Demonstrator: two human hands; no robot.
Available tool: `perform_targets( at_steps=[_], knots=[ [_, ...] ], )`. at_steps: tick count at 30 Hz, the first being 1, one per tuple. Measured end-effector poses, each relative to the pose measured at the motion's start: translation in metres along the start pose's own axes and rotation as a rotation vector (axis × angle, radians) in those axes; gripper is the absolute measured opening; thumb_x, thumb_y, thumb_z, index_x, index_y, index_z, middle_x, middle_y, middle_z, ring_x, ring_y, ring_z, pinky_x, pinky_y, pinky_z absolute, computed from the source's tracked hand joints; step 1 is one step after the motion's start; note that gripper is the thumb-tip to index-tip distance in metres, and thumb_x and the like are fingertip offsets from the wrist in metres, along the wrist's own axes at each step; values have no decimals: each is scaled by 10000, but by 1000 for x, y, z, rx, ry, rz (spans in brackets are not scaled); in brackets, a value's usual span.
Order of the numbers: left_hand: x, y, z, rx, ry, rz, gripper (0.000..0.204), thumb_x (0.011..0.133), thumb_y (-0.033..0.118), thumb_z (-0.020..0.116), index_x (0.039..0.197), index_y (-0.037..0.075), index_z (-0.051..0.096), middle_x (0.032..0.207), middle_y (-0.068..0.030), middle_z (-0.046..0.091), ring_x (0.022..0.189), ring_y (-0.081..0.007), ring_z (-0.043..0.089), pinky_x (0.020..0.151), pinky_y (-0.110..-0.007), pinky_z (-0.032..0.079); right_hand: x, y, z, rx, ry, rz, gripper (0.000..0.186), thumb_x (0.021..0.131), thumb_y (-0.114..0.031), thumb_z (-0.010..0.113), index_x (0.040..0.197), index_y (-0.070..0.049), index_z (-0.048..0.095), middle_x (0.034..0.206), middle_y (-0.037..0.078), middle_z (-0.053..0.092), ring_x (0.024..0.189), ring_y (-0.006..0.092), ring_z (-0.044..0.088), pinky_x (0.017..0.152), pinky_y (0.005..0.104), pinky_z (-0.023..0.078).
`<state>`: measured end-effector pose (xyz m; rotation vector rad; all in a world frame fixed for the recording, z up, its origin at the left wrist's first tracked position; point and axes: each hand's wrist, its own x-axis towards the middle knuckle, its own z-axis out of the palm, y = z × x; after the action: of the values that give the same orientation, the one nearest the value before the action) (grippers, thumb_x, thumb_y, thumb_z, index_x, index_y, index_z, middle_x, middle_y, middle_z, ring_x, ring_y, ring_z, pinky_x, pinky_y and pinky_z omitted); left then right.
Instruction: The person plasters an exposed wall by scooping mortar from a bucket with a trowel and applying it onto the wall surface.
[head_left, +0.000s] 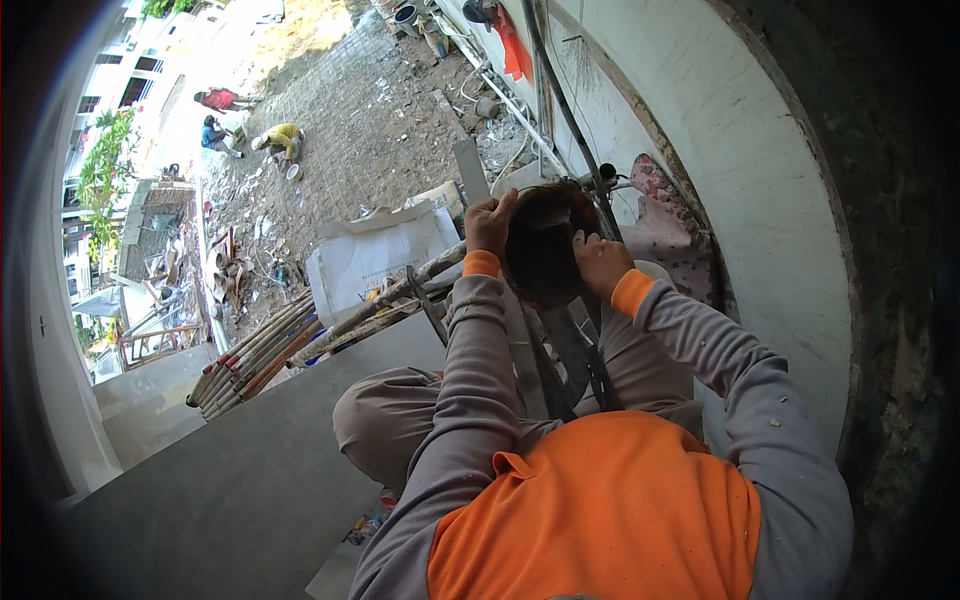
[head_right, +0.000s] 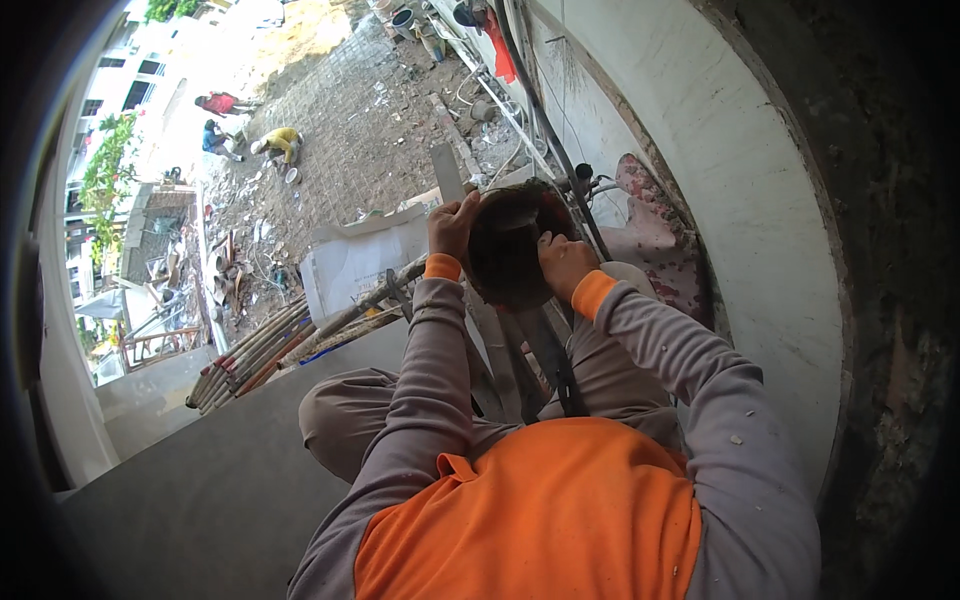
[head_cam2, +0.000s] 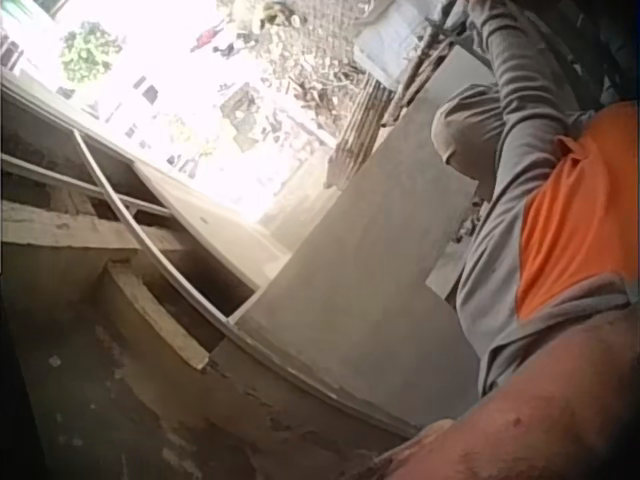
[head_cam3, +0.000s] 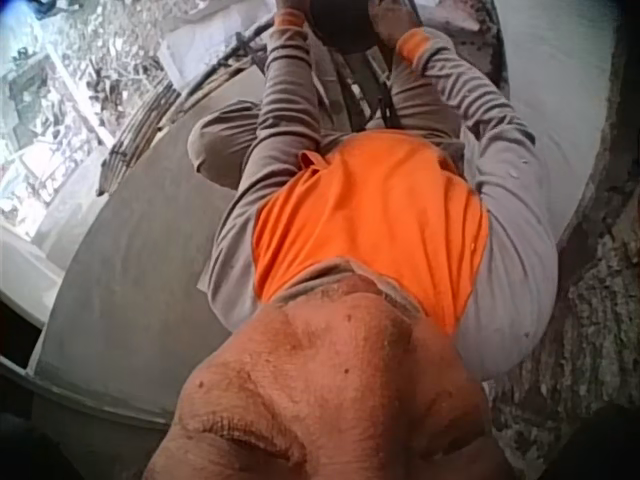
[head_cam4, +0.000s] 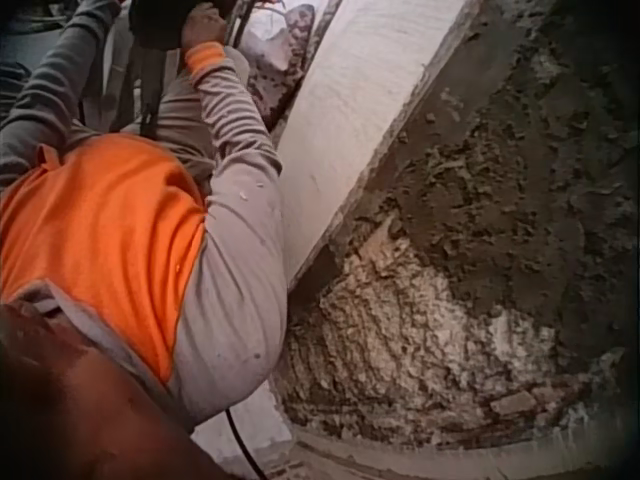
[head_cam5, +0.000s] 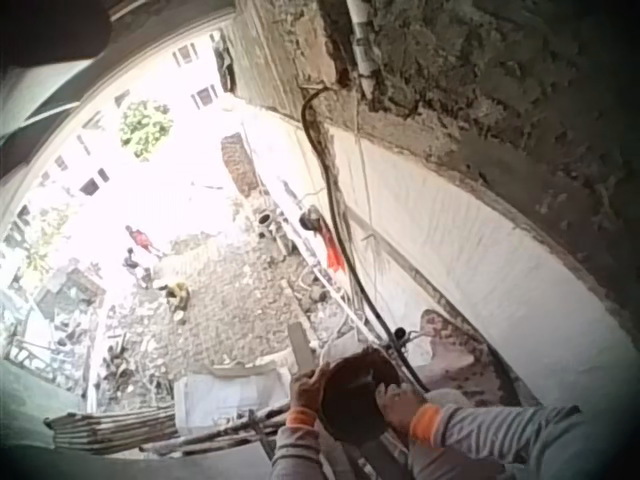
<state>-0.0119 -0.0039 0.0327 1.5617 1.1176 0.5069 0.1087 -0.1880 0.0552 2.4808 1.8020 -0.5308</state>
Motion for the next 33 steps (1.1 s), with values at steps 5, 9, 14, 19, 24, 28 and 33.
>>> perform_targets(
  at_steps=[5,9,14,19,24,28,33],
  knots=[
    [0,-10,-4,102,48,25,470,851,376,676,566,8,607,516,44,469,498,-43,381,453,-262,316,-31,-14,43,194,-241,187,328,852,-108,482,1138,39,543,934,206,647,854,318,666,706,390,549],
    [3,-22,-17,101,95,22,472,851,387,671,569,14,612,516,41,473,499,-48,397,462,-261,337,-6,-6,23,-24,12,-139,267,829,-127,514,1026,35,596,840,166,662,765,293,678,623,370,552],
    [-1,-21,8,216,60,49,483,839,403,678,568,8,615,503,28,493,491,-52,418,462,-266,354,-3,9,57,10,-86,104,247,856,-152,509,994,12,631,903,161,680,814,273,684,643,374,553],
    [-2,-18,7,199,25,4,494,826,407,688,552,4,605,489,19,496,474,-54,417,451,-271,350,-8,38,14,54,-358,-114,187,809,-142,553,934,-53,659,1002,140,670,924,325,655,791,438,525],
    [13,-14,4,179,92,49,498,824,403,692,535,12,584,478,36,457,454,-52,369,427,-274,319,12,57,-37,-105,-100,-83,138,797,-149,569,864,-76,664,916,139,668,860,293,669,710,396,538],
    [9,-1,6,45,76,-2,493,824,384,686,532,3,570,460,2,474,445,-64,369,418,-292,322,48,53,-4,-277,74,-242,132,783,-165,570,808,-112,688,813,93,685,755,210,681,618,339,541],
    [-4,-1,5,60,77,16,514,783,450,660,612,-29,586,564,-208,513,490,-283,466,535,-427,397,50,56,23,-255,-137,-367,207,723,-143,546,888,-159,668,788,137,666,750,302,671,632,425,535]
  ],
)
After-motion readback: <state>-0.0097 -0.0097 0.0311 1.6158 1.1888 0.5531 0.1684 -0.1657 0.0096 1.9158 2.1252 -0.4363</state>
